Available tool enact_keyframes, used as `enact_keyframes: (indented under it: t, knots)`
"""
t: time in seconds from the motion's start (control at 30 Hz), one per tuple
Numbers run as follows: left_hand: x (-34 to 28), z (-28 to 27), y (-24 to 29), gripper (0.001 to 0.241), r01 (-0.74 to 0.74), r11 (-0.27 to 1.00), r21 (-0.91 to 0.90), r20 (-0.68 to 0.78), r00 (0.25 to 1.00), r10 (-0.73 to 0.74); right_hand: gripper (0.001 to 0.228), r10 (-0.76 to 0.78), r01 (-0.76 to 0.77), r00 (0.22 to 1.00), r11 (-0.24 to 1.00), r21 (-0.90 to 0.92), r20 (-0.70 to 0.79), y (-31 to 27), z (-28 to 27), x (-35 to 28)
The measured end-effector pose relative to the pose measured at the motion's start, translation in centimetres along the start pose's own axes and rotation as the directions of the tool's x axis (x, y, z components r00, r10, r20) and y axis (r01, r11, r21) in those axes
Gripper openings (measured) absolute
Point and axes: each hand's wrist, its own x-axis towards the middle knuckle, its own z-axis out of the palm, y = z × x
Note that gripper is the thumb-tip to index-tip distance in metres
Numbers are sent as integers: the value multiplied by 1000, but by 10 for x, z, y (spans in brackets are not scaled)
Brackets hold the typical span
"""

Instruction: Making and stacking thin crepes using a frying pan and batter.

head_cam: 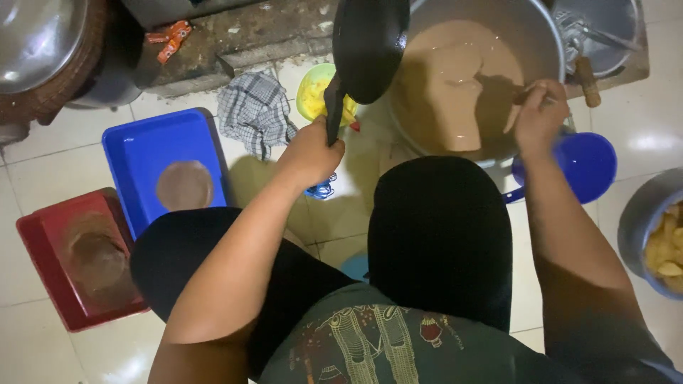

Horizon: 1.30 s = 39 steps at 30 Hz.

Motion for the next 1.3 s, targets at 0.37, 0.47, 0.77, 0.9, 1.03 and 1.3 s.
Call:
enact_keyframes:
  t: [0.37, 0.47, 0.77, 0.9, 1.03, 1.3]
  knots:
    - [-1, 11, 23, 41, -73, 997, -21, 14, 997, 73, 28, -152, 145, 983, 987, 74, 99, -66, -86, -10]
    - [2, 15, 25, 41, -75, 997, 7, -2, 997, 75, 26, -160, 147, 982, 981, 124, 103, -79, -97, -9]
    - [8, 15, 24, 44, -68, 997, 31, -50, 996, 70, 21, -31, -27, 994, 870, 491, 109, -91, -110, 0]
    - [8, 10, 31, 40, -40, 999, -28, -40, 998, 39, 24, 50, -83, 995, 894, 441, 86, -100, -112, -2]
    - [15, 15, 27, 40, -6, 1000, -27, -41, 999, 4, 24, 27, -82, 993, 865, 495, 117, -92, -123, 3]
    - [53, 40, 13, 31, -39, 952, -303, 88, 994, 69, 19, -27, -9, 995, 933, 359, 94, -126, -155, 36]
